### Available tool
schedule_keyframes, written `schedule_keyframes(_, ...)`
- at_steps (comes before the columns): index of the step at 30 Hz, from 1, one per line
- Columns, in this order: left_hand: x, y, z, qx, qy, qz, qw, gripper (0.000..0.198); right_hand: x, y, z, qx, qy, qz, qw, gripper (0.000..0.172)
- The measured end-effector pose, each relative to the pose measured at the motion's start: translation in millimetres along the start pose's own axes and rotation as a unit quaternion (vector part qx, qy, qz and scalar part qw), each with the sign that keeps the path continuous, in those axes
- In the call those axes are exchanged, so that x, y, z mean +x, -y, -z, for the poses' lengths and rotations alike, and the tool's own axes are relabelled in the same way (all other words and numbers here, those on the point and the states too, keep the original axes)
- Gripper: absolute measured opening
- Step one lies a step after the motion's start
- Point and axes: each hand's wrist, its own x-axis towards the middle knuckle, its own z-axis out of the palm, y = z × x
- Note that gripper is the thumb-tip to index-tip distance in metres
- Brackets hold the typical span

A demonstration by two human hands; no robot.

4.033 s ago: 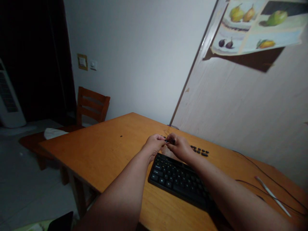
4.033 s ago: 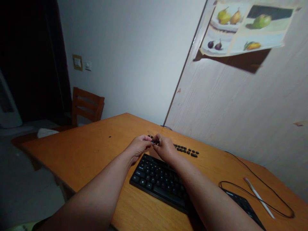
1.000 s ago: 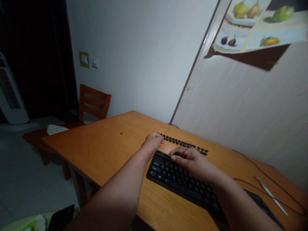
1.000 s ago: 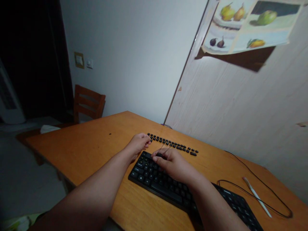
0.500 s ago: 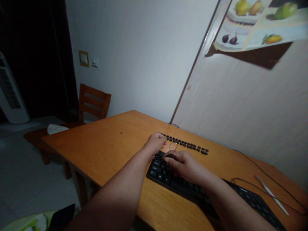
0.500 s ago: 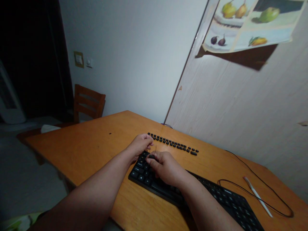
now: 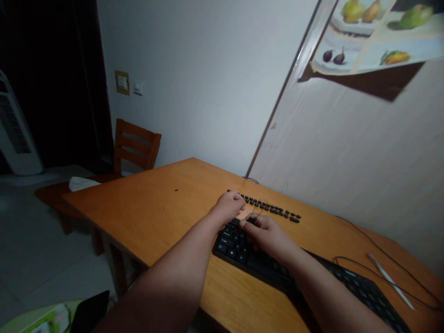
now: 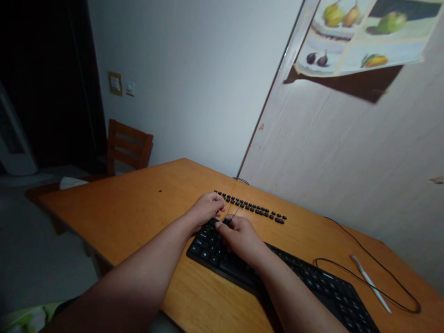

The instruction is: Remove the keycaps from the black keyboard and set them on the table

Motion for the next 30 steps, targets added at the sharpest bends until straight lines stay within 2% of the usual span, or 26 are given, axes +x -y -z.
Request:
schedule_keyframes(6,2.3,5.0,-0.8,0.012,0.026,-0.009,1.000,0.012,6.0,-8.3,-6.8,0.003,-0.091,-0.005,0.996,0.033)
schedule_keyframes(11,0.7,5.0,-1.9,0.029,0.040,-0.019,0.999,0.014,7.7,-15.3,-10.6,0.006,-0.128,0.013,0.992,0.028)
schedule_keyframes(13,0.2,6.0,-1.8,0.043,0.045,-0.024,0.998,0.014,6.9,-15.4,-9.9,0.021,-0.142,0.018,0.989,0.028)
schedule_keyframes(18,-1.3,5.4,-2.1,0.057,0.054,-0.022,0.997,0.013,5.7,-9.7,-1.7,0.092,-0.198,-0.019,0.976,0.025)
schedule_keyframes(22,-4.2,-1.1,-3.2,0.027,0.058,-0.016,0.998,0.015,6.1,-10.0,5.5,0.120,-0.220,0.029,0.968,0.030)
schedule_keyframes(27,-8.6,-8.2,-2.7,-0.014,0.140,-0.016,0.990,0.022,8.8,-15.8,12.5,0.069,-0.298,0.095,0.947,0.036)
schedule_keyframes(30,-9.9,-8.4,-2.6,-0.040,0.166,-0.023,0.985,0.021,9.3,-15.7,13.0,0.062,-0.307,0.113,0.943,0.040)
